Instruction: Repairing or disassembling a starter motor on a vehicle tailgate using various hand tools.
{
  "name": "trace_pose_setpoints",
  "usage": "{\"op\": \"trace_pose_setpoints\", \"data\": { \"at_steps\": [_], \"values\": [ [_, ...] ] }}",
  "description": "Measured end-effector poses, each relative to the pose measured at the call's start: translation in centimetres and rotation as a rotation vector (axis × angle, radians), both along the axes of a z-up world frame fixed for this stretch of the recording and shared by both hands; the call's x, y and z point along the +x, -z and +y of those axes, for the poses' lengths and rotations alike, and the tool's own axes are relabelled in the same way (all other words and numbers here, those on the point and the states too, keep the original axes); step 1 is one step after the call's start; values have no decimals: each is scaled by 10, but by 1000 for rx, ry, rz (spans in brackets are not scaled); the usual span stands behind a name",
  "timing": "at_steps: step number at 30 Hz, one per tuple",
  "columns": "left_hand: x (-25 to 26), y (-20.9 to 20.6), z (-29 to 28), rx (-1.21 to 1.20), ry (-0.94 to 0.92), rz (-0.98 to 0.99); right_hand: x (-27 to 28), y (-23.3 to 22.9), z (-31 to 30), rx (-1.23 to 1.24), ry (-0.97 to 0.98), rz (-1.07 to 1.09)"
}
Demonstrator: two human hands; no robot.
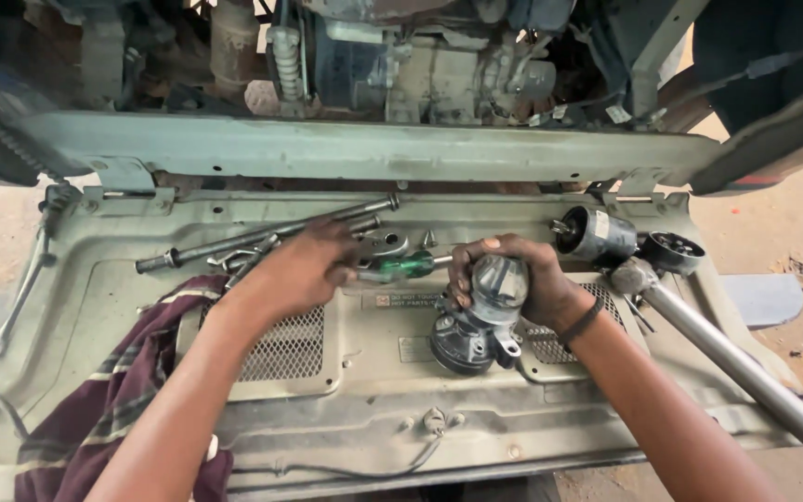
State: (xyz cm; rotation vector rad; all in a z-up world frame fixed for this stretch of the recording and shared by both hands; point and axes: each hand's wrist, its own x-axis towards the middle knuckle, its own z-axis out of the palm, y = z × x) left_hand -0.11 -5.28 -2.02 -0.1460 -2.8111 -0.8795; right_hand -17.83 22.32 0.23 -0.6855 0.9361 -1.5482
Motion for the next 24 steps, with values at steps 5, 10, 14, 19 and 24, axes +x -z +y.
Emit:
{"op": "trace_pose_setpoints", "data": {
  "at_steps": [5,10,14,19,24],
  "values": [
    [5,-35,45,317,-127,-100,7,-10,3,108,144,101],
    [-1,-13,49,382,-168,-201,27,-19,9,209,355,236],
    [-7,-21,54,748,-291,-501,33,-17,10,146,405,291],
    [-26,-9,53,734,-178,-475,25,-10,6,101,332,249],
    [-42,-21,40,604,-143,-642,16,-1,5,62,243,246]
  ]
}}
